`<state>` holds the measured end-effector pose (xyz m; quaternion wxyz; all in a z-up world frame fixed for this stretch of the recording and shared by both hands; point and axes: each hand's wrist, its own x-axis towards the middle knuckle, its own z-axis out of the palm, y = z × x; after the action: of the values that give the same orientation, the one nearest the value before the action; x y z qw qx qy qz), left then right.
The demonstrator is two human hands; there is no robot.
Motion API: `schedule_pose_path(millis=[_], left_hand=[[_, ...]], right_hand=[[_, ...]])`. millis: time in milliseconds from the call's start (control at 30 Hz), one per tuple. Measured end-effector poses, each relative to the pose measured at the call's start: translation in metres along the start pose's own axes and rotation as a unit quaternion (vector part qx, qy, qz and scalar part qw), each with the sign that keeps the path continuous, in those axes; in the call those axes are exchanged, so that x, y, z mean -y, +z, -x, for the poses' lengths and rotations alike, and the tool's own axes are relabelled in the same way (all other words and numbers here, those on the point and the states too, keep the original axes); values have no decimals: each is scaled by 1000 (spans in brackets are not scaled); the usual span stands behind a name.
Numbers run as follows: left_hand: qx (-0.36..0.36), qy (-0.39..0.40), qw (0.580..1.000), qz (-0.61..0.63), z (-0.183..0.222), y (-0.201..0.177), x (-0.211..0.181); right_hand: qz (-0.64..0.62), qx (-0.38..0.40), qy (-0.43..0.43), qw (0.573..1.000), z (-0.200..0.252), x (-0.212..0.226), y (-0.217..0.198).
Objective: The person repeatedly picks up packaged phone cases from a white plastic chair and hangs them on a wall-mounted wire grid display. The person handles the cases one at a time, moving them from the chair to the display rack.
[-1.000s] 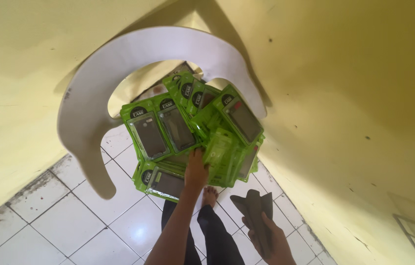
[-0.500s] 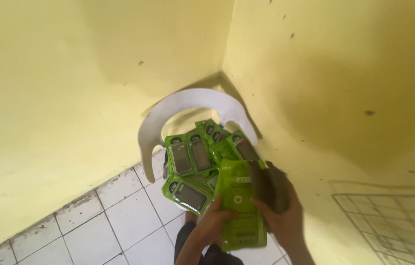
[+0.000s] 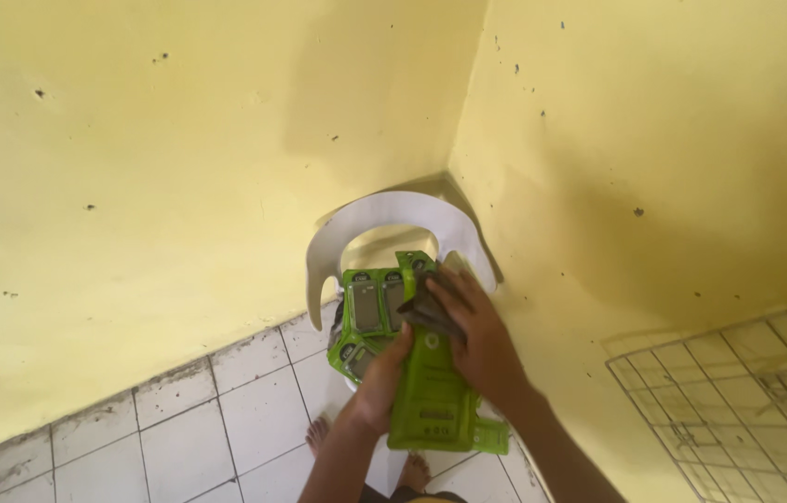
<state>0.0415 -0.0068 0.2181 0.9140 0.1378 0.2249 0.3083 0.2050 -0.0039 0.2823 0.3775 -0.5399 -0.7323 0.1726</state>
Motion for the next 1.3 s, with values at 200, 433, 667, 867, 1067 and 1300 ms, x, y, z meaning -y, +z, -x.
schedule_pose_path(millis=[200, 433, 667, 867, 1067, 1300], left_hand=[[-37, -23, 999, 29, 4, 6, -24], [-35, 20, 996, 74, -7, -5, -24], [-9, 59, 988, 139, -29, -31, -9], [0, 103, 986, 132, -17, -25, -4], [-42, 63, 989, 127, -38, -37, -8], [121, 39, 974, 188, -52, -46, -31]], right_hand=[[-113, -26, 21, 993, -34, -7, -26], [61, 68, -81, 992, -25, 9, -1], [163, 80, -91, 979, -7, 31, 4], [176, 79, -49, 980, -14, 31, 7], [137, 72, -29, 987, -12, 29, 9], [91, 94, -38, 991, 19, 50, 13]])
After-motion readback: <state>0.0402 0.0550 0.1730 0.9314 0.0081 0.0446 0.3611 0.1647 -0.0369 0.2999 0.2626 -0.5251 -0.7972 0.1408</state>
